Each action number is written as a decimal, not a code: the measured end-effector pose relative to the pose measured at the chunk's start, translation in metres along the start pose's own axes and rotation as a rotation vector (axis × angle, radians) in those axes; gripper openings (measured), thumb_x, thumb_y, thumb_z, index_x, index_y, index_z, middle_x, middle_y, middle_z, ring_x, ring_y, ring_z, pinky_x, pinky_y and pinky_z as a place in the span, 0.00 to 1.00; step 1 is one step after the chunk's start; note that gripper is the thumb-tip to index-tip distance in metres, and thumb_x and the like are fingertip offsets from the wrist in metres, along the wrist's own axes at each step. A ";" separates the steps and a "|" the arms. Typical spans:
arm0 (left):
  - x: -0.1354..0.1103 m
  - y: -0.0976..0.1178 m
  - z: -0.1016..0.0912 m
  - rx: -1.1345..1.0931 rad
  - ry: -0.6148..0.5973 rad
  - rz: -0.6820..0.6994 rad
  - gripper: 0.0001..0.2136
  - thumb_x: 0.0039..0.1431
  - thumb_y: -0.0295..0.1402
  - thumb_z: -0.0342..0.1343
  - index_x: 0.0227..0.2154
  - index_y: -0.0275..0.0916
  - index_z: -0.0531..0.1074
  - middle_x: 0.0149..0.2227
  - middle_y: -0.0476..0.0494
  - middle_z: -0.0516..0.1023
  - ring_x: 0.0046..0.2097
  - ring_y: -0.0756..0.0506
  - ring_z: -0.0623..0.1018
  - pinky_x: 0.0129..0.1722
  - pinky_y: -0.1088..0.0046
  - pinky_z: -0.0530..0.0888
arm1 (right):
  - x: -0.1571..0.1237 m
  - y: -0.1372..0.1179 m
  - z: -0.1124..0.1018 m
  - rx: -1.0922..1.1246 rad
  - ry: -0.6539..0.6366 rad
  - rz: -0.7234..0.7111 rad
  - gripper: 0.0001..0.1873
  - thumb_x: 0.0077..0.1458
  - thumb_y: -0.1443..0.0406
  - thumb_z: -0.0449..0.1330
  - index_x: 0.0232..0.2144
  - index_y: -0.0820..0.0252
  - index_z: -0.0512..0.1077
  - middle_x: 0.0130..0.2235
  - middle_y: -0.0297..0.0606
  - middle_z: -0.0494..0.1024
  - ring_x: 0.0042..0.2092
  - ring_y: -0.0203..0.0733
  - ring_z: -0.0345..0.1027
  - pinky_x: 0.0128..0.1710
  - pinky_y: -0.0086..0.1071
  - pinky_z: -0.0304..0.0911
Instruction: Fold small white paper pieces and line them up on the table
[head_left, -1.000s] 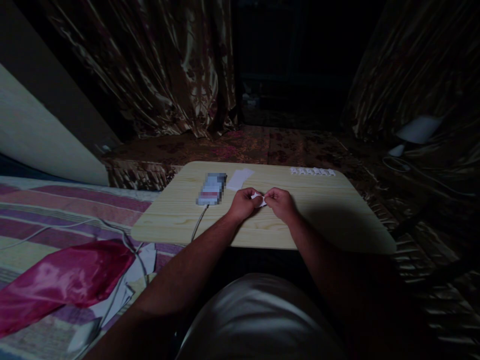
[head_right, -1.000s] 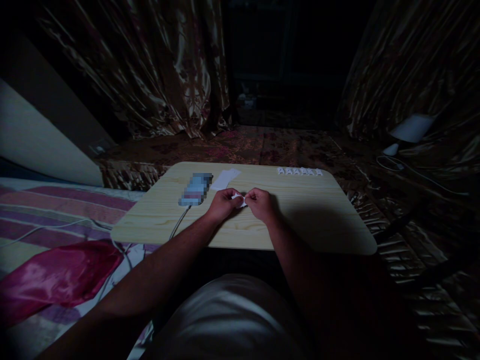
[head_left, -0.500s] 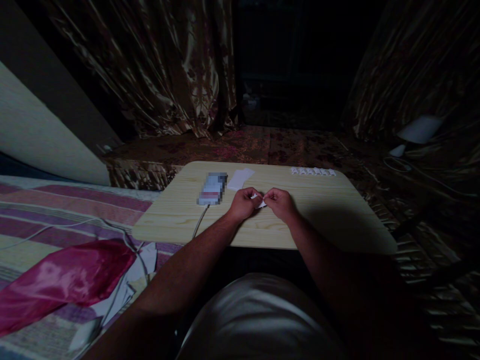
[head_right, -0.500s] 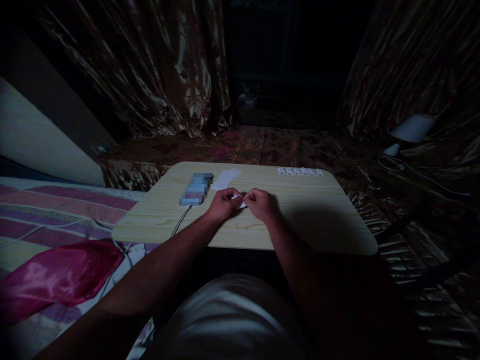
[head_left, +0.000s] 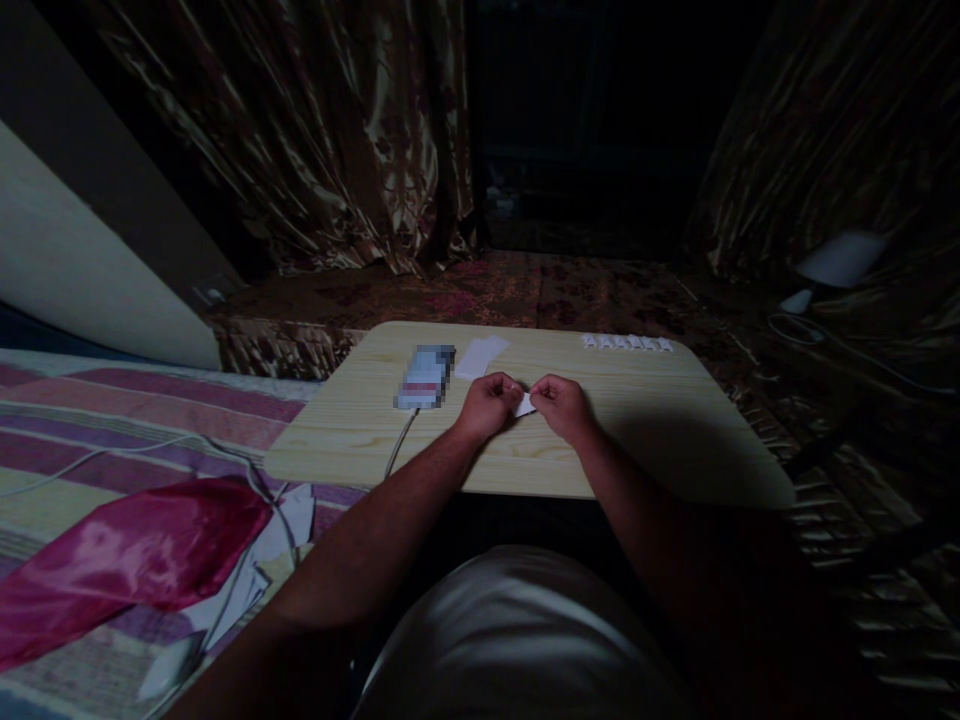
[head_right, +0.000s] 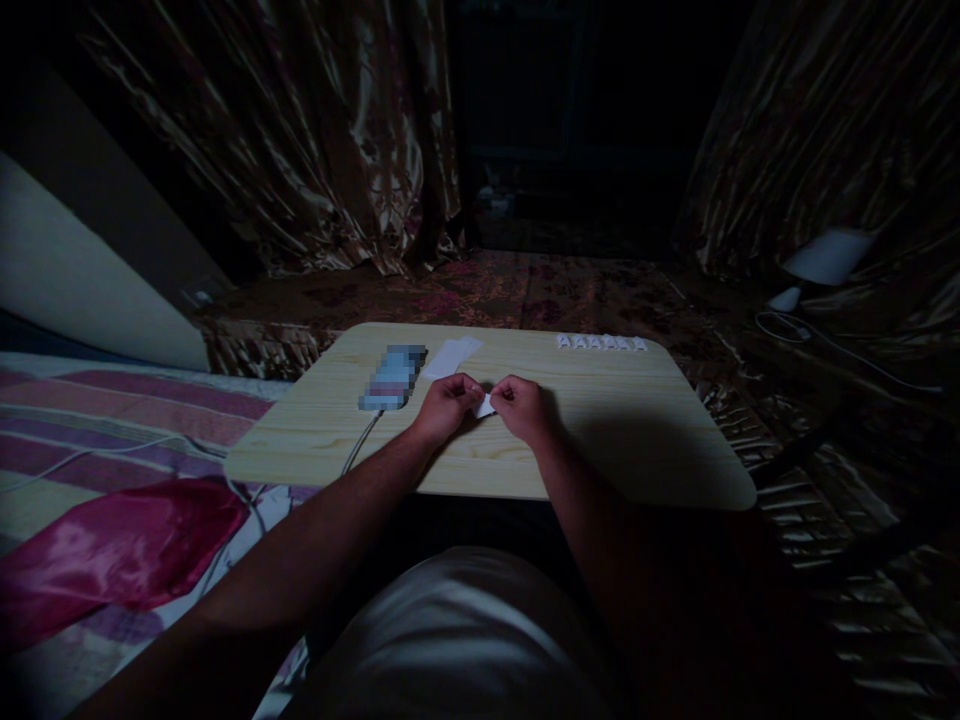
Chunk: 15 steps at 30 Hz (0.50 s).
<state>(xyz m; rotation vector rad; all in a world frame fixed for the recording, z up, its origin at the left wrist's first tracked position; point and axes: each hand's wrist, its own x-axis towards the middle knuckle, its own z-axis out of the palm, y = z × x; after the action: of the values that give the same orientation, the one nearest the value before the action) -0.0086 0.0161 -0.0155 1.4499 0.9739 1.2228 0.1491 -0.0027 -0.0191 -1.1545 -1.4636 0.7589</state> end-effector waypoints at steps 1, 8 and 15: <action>0.000 0.000 0.000 0.008 -0.005 0.004 0.07 0.46 0.35 0.62 0.24 0.36 0.73 0.23 0.49 0.74 0.25 0.51 0.69 0.27 0.74 0.65 | 0.000 0.000 0.000 -0.003 -0.010 0.002 0.04 0.43 0.64 0.59 0.25 0.59 0.72 0.25 0.33 0.75 0.27 0.37 0.67 0.29 0.29 0.61; -0.002 0.001 0.001 0.032 -0.007 -0.009 0.08 0.45 0.35 0.62 0.23 0.36 0.73 0.23 0.49 0.74 0.25 0.51 0.69 0.27 0.74 0.65 | 0.000 0.001 0.001 -0.033 -0.026 0.009 0.05 0.45 0.63 0.60 0.24 0.59 0.73 0.25 0.33 0.76 0.27 0.37 0.68 0.29 0.29 0.62; 0.000 0.001 0.001 -0.032 0.037 -0.059 0.08 0.45 0.35 0.62 0.25 0.35 0.74 0.24 0.48 0.76 0.25 0.51 0.70 0.26 0.74 0.65 | 0.000 0.000 0.001 0.055 -0.022 0.044 0.06 0.45 0.61 0.60 0.25 0.59 0.73 0.23 0.33 0.74 0.26 0.37 0.66 0.26 0.29 0.60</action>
<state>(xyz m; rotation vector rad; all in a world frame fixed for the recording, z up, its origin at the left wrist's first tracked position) -0.0077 0.0158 -0.0141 1.3683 1.0111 1.2207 0.1484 -0.0023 -0.0195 -1.1427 -1.4313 0.8394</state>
